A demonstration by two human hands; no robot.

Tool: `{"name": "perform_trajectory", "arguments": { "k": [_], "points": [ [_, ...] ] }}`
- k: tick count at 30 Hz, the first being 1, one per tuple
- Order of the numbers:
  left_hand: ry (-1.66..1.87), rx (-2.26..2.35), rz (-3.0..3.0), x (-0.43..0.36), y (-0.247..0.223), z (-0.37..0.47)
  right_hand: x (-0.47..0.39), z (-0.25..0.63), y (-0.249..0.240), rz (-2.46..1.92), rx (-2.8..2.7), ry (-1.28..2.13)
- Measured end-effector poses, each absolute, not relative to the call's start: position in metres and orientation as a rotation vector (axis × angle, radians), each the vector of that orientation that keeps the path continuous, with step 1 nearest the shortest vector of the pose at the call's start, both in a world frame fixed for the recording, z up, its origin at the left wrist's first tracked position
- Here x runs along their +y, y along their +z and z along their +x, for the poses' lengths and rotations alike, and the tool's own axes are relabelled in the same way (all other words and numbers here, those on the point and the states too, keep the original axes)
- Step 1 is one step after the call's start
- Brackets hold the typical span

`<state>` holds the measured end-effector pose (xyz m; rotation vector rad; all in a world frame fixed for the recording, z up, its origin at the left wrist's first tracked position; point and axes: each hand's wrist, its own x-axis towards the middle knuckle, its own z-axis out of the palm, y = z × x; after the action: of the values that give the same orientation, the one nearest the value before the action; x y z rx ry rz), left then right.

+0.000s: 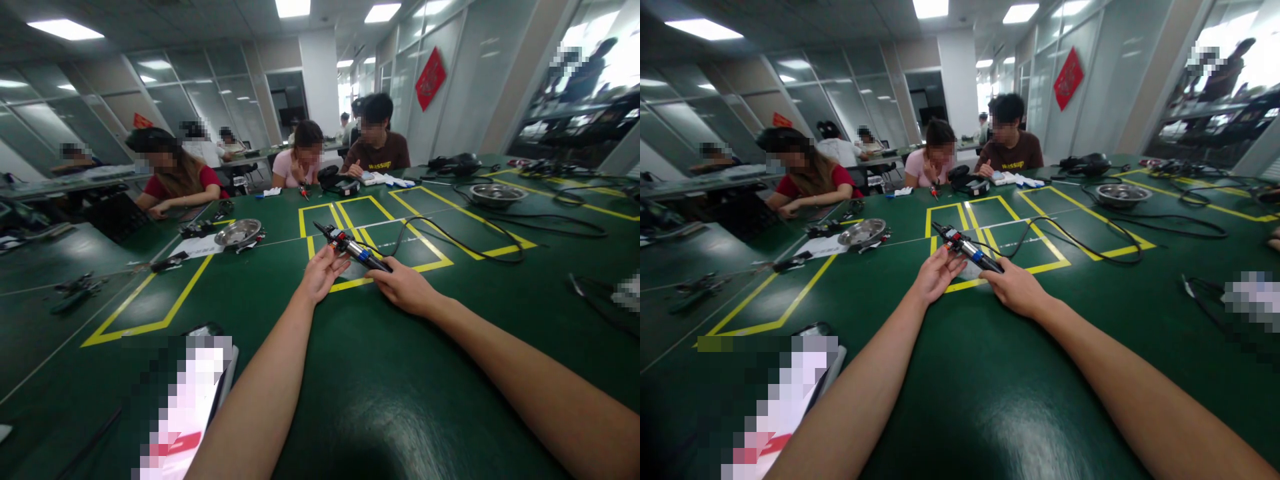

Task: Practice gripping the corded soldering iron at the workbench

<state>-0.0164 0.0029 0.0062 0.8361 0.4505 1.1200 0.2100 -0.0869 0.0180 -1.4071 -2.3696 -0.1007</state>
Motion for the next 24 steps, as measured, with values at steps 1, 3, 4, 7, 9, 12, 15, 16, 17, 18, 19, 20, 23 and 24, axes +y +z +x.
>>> {"name": "perform_trajectory", "arguments": {
  "k": [1, 3, 4, 7, 9, 12, 15, 16, 17, 18, 19, 20, 23, 24],
  "points": [
    [1.108, 0.441, 0.851, 0.002, 0.007, -0.017, -0.087, 0.21, 0.019, -1.403, -2.32, -0.077],
    [1.091, 0.434, 0.86, 0.001, 0.009, -0.018, -0.087, 0.212, 0.022, -1.393, -2.176, -0.02],
    [1.09, 0.44, 0.853, 0.001, 0.009, -0.018, -0.086, 0.214, 0.023, -1.389, -2.085, 0.01],
    [1.098, 0.48, 0.81, 0.001, 0.011, -0.02, -0.079, 0.222, 0.024, -1.362, -1.752, 0.183],
    [1.104, 0.501, 0.79, 0.002, 0.013, -0.02, -0.071, 0.229, 0.023, -1.297, -1.462, 0.435],
    [1.109, 0.53, 0.782, 0.002, 0.014, -0.019, -0.059, 0.245, 0.02, -1.119, -0.962, 0.757],
    [1.109, 0.535, 0.799, 0.002, 0.013, -0.018, -0.051, 0.265, 0.02, -0.964, -0.582, 0.862],
    [1.109, 0.531, 0.806, 0.002, 0.013, -0.018, -0.05, 0.272, 0.021, -0.918, -0.48, 0.889],
    [1.109, 0.528, 0.811, 0.003, 0.012, -0.018, -0.05, 0.279, 0.022, -0.874, -0.39, 0.913],
    [1.109, 0.527, 0.813, 0.003, 0.011, -0.017, -0.049, 0.285, 0.023, -0.837, -0.319, 0.931],
    [1.109, 0.53, 0.816, 0.003, 0.011, -0.017, -0.049, 0.29, 0.024, -0.809, -0.266, 0.941],
    [1.11, 0.534, 0.818, 0.003, 0.011, -0.017, -0.05, 0.294, 0.025, -0.791, -0.233, 0.945],
    [1.111, 0.547, 0.825, 0.002, 0.011, -0.017, -0.05, 0.301, 0.026, -0.761, -0.21, 0.947],
    [1.112, 0.549, 0.825, 0.002, 0.012, -0.017, -0.049, 0.303, 0.026, -0.749, -0.208, 0.951]
  ]
}}
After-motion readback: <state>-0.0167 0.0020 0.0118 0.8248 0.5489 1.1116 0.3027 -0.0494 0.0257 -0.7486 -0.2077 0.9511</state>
